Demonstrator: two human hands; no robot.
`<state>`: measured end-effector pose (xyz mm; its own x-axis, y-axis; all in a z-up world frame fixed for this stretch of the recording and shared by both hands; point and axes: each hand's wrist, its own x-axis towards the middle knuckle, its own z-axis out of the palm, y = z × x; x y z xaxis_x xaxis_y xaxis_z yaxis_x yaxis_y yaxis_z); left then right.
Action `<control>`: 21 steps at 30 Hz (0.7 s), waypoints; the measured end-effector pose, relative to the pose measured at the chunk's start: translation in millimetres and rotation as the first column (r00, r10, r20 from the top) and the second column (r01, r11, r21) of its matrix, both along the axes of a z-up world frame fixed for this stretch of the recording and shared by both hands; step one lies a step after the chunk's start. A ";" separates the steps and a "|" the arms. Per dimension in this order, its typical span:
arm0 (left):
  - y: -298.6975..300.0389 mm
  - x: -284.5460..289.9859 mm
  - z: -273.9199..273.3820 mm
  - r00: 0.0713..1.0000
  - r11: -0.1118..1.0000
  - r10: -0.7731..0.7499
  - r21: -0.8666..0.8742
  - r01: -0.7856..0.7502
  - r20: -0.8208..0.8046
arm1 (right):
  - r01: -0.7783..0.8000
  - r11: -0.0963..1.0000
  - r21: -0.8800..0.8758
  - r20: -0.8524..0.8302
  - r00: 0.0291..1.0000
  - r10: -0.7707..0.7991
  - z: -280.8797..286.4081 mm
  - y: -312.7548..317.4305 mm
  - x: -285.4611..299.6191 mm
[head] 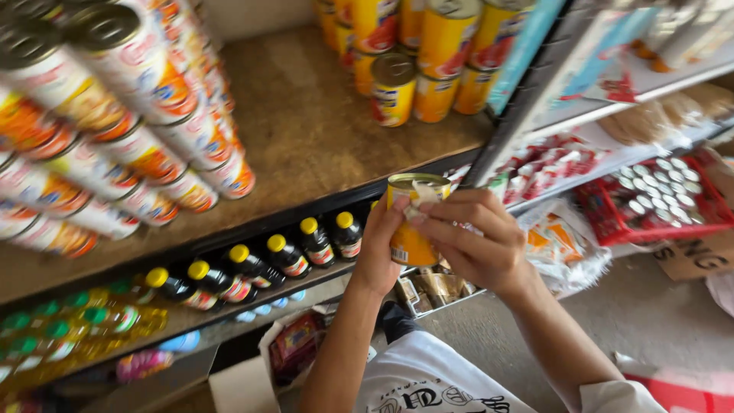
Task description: Wiping dust off canned goods with a cloth and organizing them on the shelf.
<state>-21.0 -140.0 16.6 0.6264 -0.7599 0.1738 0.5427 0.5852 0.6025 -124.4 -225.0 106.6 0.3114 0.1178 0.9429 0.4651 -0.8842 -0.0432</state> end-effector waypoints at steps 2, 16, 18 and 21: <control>11.1 10.9 -1.3 0.996 0.997 0.082 0.011 -0.082 -0.017 | -0.093 0.996 0.009 0.002 0.996 0.093 -6.8 9.8 11.8; 32.2 17.1 -14.9 0.961 0.957 0.274 0.095 -0.276 0.034 | -0.244 0.966 0.082 -0.075 0.965 0.250 -12.1 12.5 33.6; 24.3 19.7 -22.7 0.960 0.954 0.279 0.107 -0.281 0.027 | -0.248 0.967 0.060 -0.088 0.963 0.253 -15.5 6.7 32.8; 7.1 20.1 -15.8 0.961 0.955 0.275 0.107 -0.277 0.028 | -0.221 0.974 0.060 -0.105 0.968 0.226 -5.7 -19.1 36.9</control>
<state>-0.9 -132.9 0.7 0.8127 -0.5724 0.1090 0.3614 0.6419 0.6763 -87.5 -244.1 100.9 0.3847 0.1526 0.9103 0.6407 -0.7541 -0.1444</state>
